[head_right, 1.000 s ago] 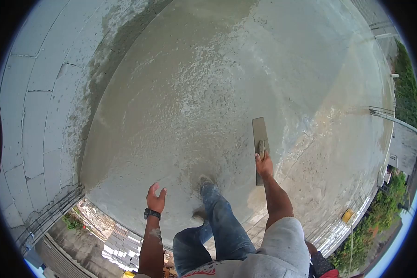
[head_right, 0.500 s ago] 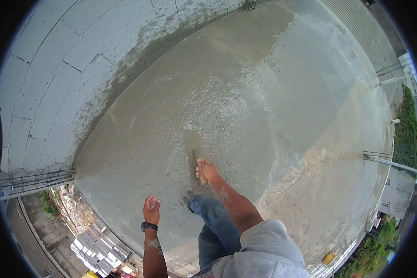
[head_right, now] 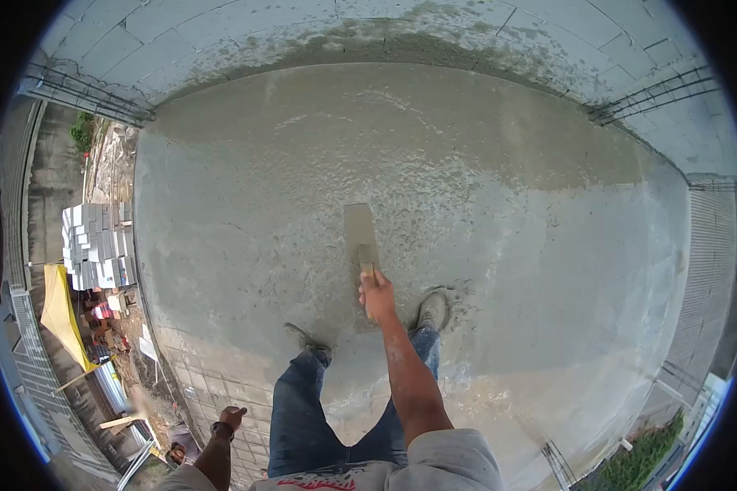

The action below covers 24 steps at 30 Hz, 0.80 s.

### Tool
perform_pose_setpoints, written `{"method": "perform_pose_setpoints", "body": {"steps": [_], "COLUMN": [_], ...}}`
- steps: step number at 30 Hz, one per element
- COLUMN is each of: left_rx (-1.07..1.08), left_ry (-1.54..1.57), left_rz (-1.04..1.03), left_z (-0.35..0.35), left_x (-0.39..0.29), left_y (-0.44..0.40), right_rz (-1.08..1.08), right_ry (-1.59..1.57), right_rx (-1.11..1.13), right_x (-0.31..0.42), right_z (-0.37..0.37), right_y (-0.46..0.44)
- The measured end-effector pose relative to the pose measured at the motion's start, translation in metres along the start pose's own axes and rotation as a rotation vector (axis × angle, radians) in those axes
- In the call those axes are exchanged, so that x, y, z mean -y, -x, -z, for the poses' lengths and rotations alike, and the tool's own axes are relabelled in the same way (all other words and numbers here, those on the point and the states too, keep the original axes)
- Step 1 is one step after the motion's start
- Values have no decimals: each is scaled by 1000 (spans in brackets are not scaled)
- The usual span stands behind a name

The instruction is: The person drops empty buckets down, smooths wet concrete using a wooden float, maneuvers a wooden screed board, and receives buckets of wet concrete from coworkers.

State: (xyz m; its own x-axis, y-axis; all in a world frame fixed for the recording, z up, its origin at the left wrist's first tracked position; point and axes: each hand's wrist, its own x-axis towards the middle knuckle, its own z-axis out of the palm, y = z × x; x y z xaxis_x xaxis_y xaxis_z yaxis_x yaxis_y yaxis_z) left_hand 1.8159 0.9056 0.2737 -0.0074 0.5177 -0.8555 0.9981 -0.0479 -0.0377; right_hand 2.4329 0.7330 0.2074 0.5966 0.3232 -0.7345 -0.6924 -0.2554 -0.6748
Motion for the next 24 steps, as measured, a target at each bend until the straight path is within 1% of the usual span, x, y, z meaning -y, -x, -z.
{"method": "perform_pose_setpoints", "body": {"steps": [1, 3, 6, 7, 9, 11, 12, 13, 14, 16, 18, 21, 24], "left_rx": [-42, -139, -65, -32, 109, 144, 156, 162, 187, 237, 286, 326, 342], "left_ry": [91, 140, 465, 564, 672, 541, 546, 546, 648, 854, 894, 886, 844], "left_rz": [9, -44, -139, -186, -398, -500, -550, -604, -625, -657, -659, -653, -637], "left_z": [-14, -45, -94, -111, -154, -164, -171, -178, -190, -213, -215, -215, -217], "left_x": [-32, -108, -251, -300, -383, -473, -503, -528, -547, -579, -619, -663, -680], "left_y": [12, 32, 70, 78, 100, 144, 157, 165, 165, 159, 160, 148, 125], "right_rz": [-25, -77, -144, -131, -114, -65, -38, -23, -7, 38, 94, 186, 170], "right_ry": [2, -5, -43, 10, 136, 226, 264, 289, 311, 310, 281, 267, 336], "right_rx": [-1, -22, 3, 4, -7, -70, -107, -153, -196, -244, -257, -218, -144], "right_x": [-3, -9, -4, -2, 5, 19, 26, 37, 49, 65, 78, 91, 98], "right_z": [18, 64, 146, 175, 240, 300, 325, 348, 366, 382, 392, 366, 325], "right_y": [-6, -13, -27, -33, -43, -50, -51, -53, -56, -65, -80, -109, -147]}}
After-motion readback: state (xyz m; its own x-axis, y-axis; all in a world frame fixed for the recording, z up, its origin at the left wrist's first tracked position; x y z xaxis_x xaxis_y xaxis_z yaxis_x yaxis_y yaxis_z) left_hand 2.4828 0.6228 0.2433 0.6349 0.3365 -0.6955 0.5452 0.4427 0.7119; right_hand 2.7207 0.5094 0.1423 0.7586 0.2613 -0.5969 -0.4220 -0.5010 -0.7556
